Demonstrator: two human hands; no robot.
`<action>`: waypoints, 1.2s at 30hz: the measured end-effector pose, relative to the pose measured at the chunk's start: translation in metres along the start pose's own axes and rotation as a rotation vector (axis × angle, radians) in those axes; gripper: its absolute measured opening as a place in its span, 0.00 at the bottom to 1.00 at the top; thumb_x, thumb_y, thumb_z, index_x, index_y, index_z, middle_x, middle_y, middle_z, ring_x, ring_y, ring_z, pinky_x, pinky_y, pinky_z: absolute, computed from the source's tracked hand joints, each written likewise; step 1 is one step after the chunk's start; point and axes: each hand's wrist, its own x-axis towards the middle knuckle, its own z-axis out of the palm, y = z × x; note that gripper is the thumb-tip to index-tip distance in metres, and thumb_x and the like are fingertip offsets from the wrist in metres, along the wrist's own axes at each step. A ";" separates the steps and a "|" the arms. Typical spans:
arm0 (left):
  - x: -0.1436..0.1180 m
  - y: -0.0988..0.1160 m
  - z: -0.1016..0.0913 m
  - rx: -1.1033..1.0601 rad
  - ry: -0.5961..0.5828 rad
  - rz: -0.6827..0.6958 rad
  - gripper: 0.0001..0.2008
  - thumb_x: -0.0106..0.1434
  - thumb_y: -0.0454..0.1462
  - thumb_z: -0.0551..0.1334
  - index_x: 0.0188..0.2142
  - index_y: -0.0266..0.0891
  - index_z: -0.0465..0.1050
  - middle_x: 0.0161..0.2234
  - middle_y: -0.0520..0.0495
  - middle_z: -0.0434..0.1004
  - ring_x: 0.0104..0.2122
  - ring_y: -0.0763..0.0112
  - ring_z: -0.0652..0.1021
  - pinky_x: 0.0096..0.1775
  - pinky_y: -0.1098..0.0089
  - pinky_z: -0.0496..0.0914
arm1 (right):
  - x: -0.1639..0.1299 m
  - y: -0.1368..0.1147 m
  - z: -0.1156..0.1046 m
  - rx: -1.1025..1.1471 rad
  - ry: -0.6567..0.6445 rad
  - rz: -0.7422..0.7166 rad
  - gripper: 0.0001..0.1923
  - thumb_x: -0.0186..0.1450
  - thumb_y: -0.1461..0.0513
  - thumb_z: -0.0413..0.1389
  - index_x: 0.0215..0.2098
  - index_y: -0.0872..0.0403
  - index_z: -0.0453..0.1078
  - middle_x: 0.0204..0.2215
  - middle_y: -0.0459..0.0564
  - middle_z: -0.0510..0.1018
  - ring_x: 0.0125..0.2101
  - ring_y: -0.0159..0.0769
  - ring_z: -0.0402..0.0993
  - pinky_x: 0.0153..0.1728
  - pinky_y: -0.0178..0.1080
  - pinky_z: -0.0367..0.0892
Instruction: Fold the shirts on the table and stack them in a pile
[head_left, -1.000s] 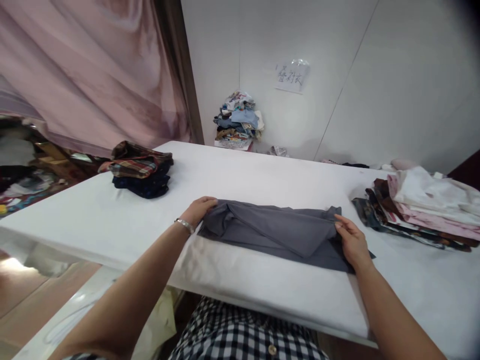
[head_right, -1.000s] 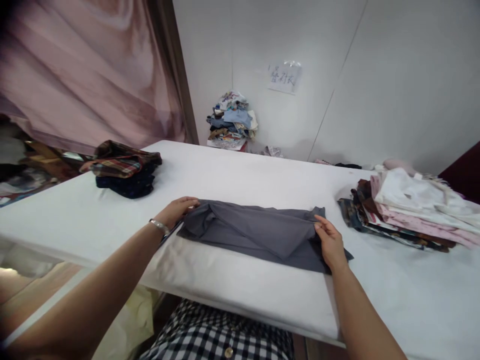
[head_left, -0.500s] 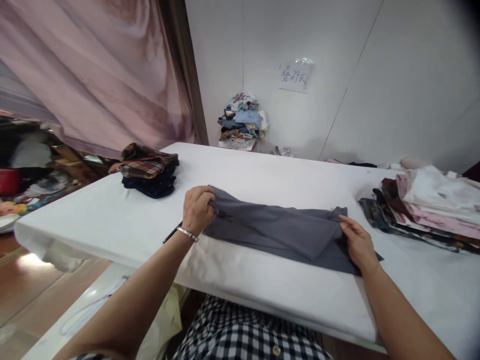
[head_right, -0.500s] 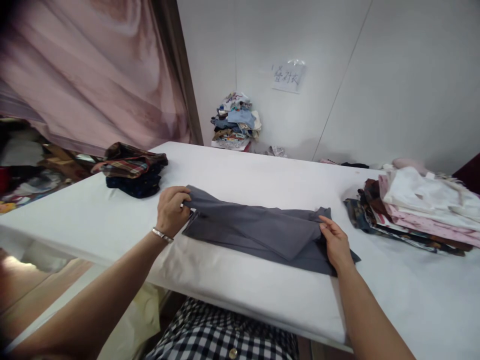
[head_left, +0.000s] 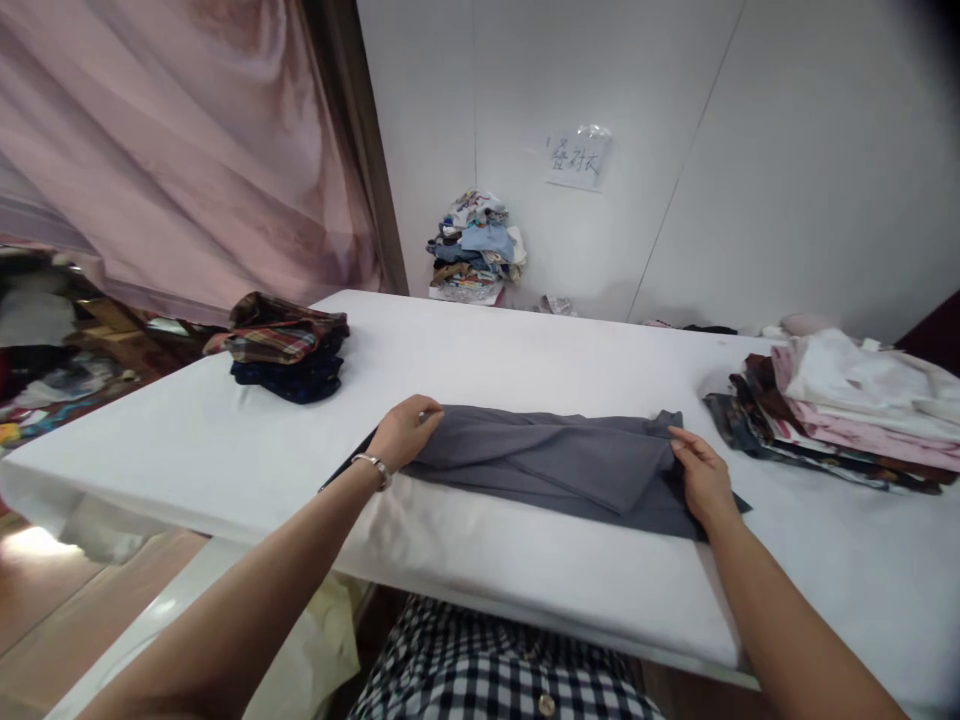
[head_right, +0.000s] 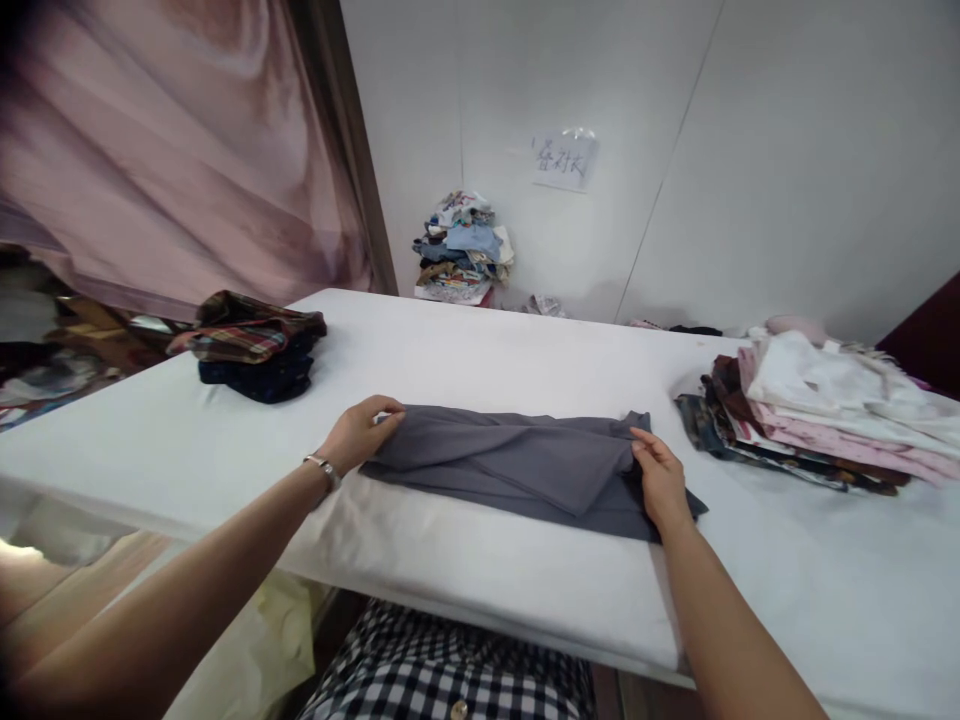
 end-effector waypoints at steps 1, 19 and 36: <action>0.006 0.007 0.004 0.014 -0.032 0.068 0.12 0.59 0.44 0.56 0.36 0.42 0.73 0.40 0.48 0.77 0.40 0.65 0.75 0.45 0.65 0.68 | -0.001 -0.001 0.000 -0.011 -0.002 -0.012 0.19 0.52 0.54 0.60 0.40 0.53 0.76 0.22 0.43 0.71 0.24 0.31 0.61 0.26 0.35 0.58; 0.020 0.026 -0.001 -0.056 -0.094 0.002 0.12 0.60 0.44 0.52 0.37 0.41 0.70 0.28 0.52 0.75 0.29 0.68 0.74 0.33 0.70 0.67 | -0.006 -0.007 -0.001 0.023 -0.045 -0.006 0.18 0.53 0.55 0.60 0.41 0.51 0.76 0.25 0.43 0.72 0.27 0.32 0.64 0.31 0.36 0.60; 0.078 0.028 0.046 0.441 -0.381 0.012 0.09 0.53 0.41 0.60 0.31 0.42 0.78 0.39 0.44 0.79 0.42 0.59 0.76 0.41 0.67 0.68 | -0.003 0.000 -0.001 -0.032 -0.099 0.019 0.18 0.55 0.53 0.59 0.42 0.52 0.74 0.22 0.42 0.69 0.25 0.32 0.63 0.29 0.36 0.60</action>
